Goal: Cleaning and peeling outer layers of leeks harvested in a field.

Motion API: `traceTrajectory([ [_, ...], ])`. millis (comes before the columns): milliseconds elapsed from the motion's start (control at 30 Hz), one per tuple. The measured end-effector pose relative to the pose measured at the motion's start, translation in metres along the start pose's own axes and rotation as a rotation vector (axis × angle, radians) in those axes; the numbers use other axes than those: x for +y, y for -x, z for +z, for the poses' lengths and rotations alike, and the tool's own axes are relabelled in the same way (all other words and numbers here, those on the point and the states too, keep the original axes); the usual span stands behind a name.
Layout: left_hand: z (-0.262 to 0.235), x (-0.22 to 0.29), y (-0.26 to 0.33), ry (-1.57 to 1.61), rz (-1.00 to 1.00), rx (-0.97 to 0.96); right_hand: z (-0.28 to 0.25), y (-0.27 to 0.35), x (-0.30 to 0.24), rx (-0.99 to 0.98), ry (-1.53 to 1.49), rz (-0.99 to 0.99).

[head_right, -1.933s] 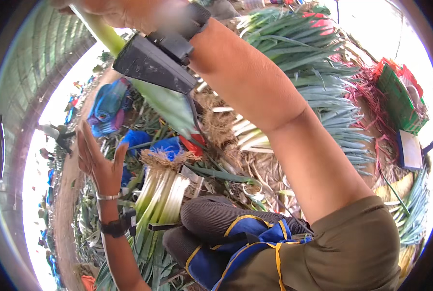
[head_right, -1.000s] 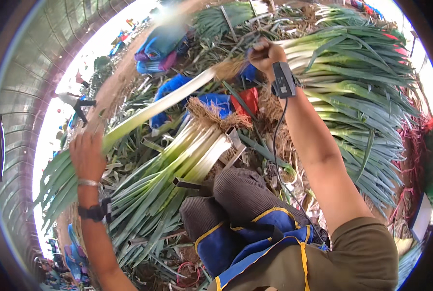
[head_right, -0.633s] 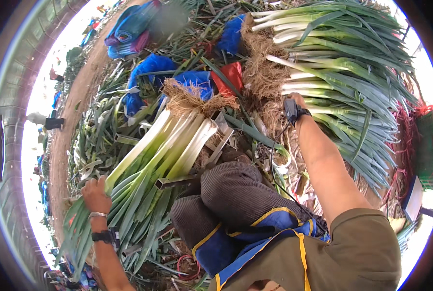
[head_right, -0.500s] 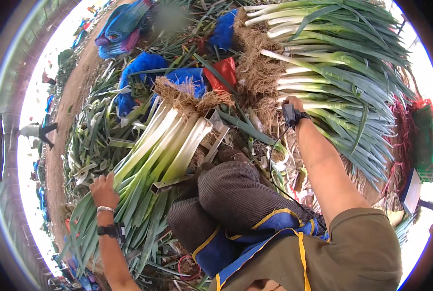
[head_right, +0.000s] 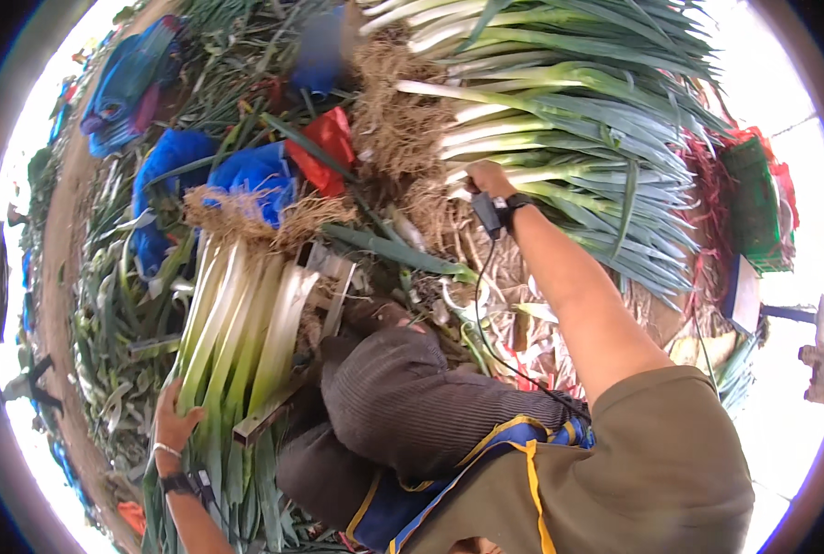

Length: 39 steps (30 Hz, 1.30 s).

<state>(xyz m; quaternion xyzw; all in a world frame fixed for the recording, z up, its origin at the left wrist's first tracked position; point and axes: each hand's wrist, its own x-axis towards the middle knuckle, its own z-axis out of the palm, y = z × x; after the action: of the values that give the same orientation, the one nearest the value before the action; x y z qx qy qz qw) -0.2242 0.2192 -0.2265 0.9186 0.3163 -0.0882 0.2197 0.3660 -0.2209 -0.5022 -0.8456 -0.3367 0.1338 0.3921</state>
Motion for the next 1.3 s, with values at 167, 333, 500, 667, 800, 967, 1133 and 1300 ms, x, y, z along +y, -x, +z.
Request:
traceTrajectory([
  [167,0.011,-0.011,-0.005,-0.262,-0.070,0.024,0.017,0.002,-0.035,0.254,0.295,0.383],
  [333,0.037,0.002,0.003,-0.365,-0.032,0.107,0.014,-0.003,-0.036,-0.090,0.705,0.236],
  [500,0.034,0.022,-0.012,-0.358,-0.050,0.063,0.018,-0.002,-0.029,-0.208,0.895,0.263],
  [667,0.038,0.012,-0.008,-0.394,-0.044,0.123,0.028,0.013,-0.025,-0.079,0.984,0.271],
  [800,0.043,-0.001,-0.003,-0.383,-0.042,0.146,0.030,0.047,-0.012,0.000,1.093,0.202],
  [967,0.038,0.008,-0.012,-0.343,-0.050,0.058,0.006,0.053,-0.034,-0.191,1.101,0.207],
  [1133,0.041,0.005,-0.013,-0.347,-0.040,0.099,-0.019,0.054,-0.046,-0.178,0.859,0.056],
  [1300,0.043,-0.003,-0.009,-0.368,-0.023,0.135,-0.040,0.055,-0.130,-0.034,0.509,-0.094],
])
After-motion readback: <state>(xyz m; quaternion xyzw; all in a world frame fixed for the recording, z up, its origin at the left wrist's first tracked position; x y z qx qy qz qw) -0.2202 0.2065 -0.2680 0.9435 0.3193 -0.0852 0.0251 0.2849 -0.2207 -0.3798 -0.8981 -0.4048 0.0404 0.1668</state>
